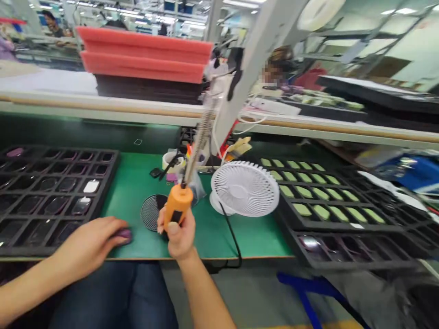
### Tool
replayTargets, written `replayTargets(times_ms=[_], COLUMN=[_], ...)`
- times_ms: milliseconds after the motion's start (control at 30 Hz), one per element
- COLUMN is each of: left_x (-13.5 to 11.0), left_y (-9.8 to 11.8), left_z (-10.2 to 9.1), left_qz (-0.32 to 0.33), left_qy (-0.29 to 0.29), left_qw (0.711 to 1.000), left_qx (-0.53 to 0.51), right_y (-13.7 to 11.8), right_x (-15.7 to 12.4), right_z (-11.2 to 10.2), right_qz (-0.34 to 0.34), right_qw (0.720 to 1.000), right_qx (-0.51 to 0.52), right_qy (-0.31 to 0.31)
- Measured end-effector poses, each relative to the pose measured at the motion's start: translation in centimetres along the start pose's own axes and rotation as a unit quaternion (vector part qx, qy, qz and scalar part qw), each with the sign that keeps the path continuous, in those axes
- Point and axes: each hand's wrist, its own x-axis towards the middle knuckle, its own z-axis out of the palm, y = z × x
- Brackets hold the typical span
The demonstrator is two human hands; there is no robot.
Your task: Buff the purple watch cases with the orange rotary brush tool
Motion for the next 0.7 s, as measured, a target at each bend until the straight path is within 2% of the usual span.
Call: replayTargets(times_ms=[100, 200, 333, 500, 633, 700], left_x=[0.4, 0.6, 1.8, 3.9, 3.1, 1.9], left_y=[2.7, 4.0, 5.9, 7.3, 8.1, 8.1], left_z=[2.9, 3.6, 4.5, 6.9, 6.8, 6.0], left_qz=[-0.003, -0.003, 0.048, 0.050, 0.043, 0.003], left_qy=[0.069, 0.149, 0.137, 0.130, 0.150, 0.167], left_qw=[0.994, 0.984, 0.987, 0.988, 0.987, 0.985], left_qx=[0.089, 0.098, 0.062, 0.064, 0.034, 0.029], right_y=[-2.4, -4.7, -6.0, -4.9, -4.1, -4.0], right_x=[1.1, 2.2, 3.2, 3.8, 3.7, 3.4], right_z=[0.2, 0.8, 1.8, 3.0, 3.0, 2.7], right_qz=[-0.002, -0.015, -0.025, -0.042, -0.025, 0.005], right_qw=[0.999, 0.997, 0.994, 0.990, 0.991, 0.993], right_qx=[-0.004, -0.030, -0.064, -0.064, -0.062, -0.060], right_qy=[0.033, 0.064, 0.090, 0.122, 0.118, 0.105])
